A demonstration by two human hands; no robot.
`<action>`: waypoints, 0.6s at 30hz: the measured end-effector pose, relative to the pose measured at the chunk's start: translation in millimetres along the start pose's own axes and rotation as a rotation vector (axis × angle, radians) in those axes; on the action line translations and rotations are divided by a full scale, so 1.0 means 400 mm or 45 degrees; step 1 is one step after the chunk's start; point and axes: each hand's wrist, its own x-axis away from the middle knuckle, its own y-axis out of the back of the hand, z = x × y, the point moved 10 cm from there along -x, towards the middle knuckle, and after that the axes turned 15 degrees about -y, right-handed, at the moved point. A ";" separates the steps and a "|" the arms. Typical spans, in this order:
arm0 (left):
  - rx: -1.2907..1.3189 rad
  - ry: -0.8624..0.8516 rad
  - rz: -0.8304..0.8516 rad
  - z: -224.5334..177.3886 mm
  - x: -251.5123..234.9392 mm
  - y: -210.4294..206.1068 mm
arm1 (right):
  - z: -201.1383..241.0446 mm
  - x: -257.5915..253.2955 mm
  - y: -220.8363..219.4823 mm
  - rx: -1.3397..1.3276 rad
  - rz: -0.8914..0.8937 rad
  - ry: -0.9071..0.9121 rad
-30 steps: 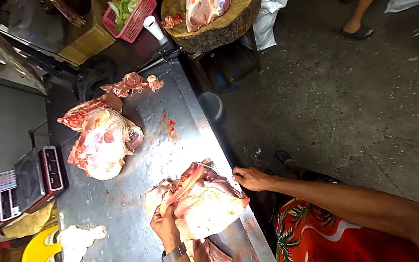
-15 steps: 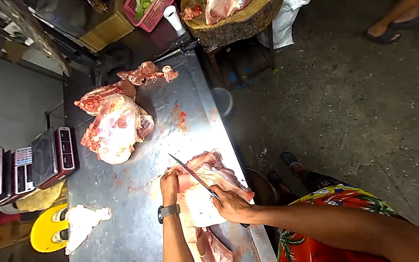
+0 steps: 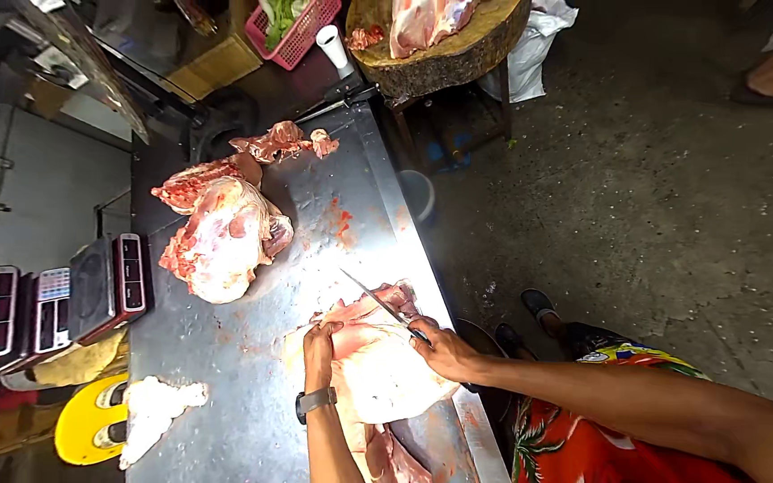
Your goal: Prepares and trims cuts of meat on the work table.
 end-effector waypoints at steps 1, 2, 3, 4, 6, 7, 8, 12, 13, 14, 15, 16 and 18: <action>0.035 -0.003 0.017 0.000 0.001 -0.004 | 0.013 -0.002 0.009 0.036 -0.013 0.091; 0.056 -0.005 0.033 0.001 0.000 -0.006 | 0.028 -0.005 0.010 0.071 0.000 0.197; 0.063 -0.003 0.044 0.001 0.001 -0.010 | 0.036 -0.012 0.005 0.098 0.041 0.273; 0.061 -0.004 0.057 0.004 0.002 -0.012 | 0.034 -0.025 -0.001 0.115 0.096 0.285; 0.060 -0.024 0.078 0.010 0.000 -0.009 | 0.016 -0.062 0.022 0.100 0.113 0.188; 0.064 -0.040 0.079 0.013 -0.001 -0.007 | 0.002 -0.080 0.050 0.090 0.080 0.136; 0.071 -0.052 0.075 0.018 -0.003 -0.007 | -0.011 -0.092 0.089 0.089 0.030 0.116; -0.035 -0.084 -0.017 0.019 -0.013 -0.029 | -0.063 -0.065 0.324 0.152 -0.222 0.218; -0.098 -0.092 -0.033 0.011 -0.018 -0.040 | -0.085 -0.052 0.393 0.172 -0.273 0.218; -0.178 -0.101 -0.053 0.004 -0.026 -0.050 | -0.113 -0.043 0.464 0.191 -0.318 0.199; -0.273 -0.108 -0.069 -0.003 -0.036 -0.062 | -0.147 -0.038 0.535 0.205 -0.361 0.167; -0.377 -0.110 -0.077 -0.011 -0.047 -0.076 | -0.187 -0.037 0.605 0.211 -0.403 0.129; -0.601 -0.062 -0.051 -0.027 -0.071 -0.112 | -0.267 -0.040 0.745 0.227 -0.494 0.058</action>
